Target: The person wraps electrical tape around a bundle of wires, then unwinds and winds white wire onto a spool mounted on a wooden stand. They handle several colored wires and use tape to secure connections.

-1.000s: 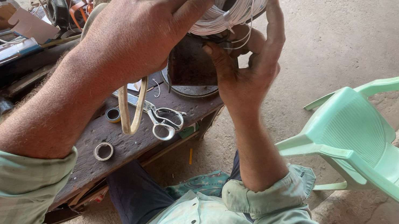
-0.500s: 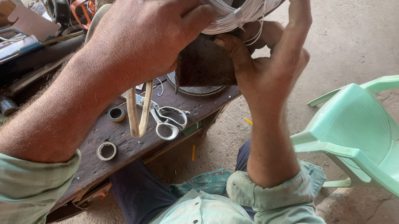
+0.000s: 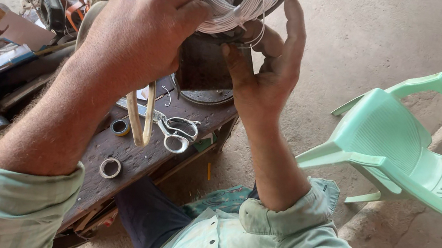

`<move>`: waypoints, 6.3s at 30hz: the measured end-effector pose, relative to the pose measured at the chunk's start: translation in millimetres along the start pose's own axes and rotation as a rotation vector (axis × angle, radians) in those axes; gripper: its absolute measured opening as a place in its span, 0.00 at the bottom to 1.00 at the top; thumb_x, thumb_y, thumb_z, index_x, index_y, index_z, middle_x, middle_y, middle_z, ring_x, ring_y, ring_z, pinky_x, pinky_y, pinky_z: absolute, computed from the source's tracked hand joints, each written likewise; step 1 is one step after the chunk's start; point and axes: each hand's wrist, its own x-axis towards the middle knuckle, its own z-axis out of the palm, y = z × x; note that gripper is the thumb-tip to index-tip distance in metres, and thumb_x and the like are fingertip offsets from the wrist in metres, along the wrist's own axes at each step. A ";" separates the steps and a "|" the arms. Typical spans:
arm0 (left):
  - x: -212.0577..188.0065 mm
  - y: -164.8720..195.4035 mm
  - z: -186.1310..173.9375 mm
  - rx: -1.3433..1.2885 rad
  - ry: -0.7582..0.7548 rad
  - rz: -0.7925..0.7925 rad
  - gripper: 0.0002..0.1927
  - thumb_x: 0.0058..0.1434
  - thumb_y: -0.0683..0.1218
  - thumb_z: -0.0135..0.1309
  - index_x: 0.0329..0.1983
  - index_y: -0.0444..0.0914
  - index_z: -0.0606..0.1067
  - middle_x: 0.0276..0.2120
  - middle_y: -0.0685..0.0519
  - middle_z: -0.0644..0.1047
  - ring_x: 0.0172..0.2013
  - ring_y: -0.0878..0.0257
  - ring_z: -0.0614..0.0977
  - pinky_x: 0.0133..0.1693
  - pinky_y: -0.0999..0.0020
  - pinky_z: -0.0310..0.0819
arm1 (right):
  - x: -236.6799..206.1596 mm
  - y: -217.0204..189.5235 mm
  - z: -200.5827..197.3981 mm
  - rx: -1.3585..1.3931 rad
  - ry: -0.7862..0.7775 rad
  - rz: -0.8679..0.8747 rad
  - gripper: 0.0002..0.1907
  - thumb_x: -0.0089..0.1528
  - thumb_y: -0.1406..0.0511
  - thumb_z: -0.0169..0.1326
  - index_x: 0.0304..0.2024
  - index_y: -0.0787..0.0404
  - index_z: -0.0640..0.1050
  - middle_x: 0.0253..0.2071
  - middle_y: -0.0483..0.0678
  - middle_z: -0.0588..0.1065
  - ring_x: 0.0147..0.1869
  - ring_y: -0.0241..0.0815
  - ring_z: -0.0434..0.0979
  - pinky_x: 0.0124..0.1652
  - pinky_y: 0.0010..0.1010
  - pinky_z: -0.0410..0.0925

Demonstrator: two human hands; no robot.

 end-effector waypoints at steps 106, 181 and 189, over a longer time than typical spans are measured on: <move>-3.8 -3.2 12.8 0.004 0.091 0.010 0.16 0.58 0.44 0.63 0.50 0.40 0.78 0.39 0.52 0.79 0.35 0.52 0.85 0.34 0.58 0.80 | 58.9 -0.5 -43.2 -0.351 -0.195 -0.182 0.11 0.67 0.71 0.58 0.30 0.63 0.74 0.29 0.45 0.74 0.27 0.32 0.74 0.25 0.24 0.66; -0.5 -5.3 26.9 0.013 0.067 0.006 0.15 0.58 0.44 0.61 0.49 0.39 0.78 0.43 0.50 0.80 0.34 0.54 0.86 0.32 0.59 0.81 | 127.1 -72.4 -61.9 -1.349 -0.813 -1.173 0.06 0.73 0.64 0.63 0.41 0.56 0.81 0.37 0.44 0.78 0.39 0.33 0.78 0.33 0.24 0.69; -0.9 -6.2 22.6 -0.023 0.078 -0.001 0.15 0.59 0.43 0.61 0.51 0.39 0.79 0.42 0.50 0.80 0.34 0.52 0.86 0.32 0.58 0.80 | 149.2 -101.1 -61.4 -1.170 -0.821 -1.184 0.09 0.62 0.62 0.64 0.45 0.54 0.85 0.53 0.44 0.81 0.43 0.35 0.78 0.32 0.24 0.73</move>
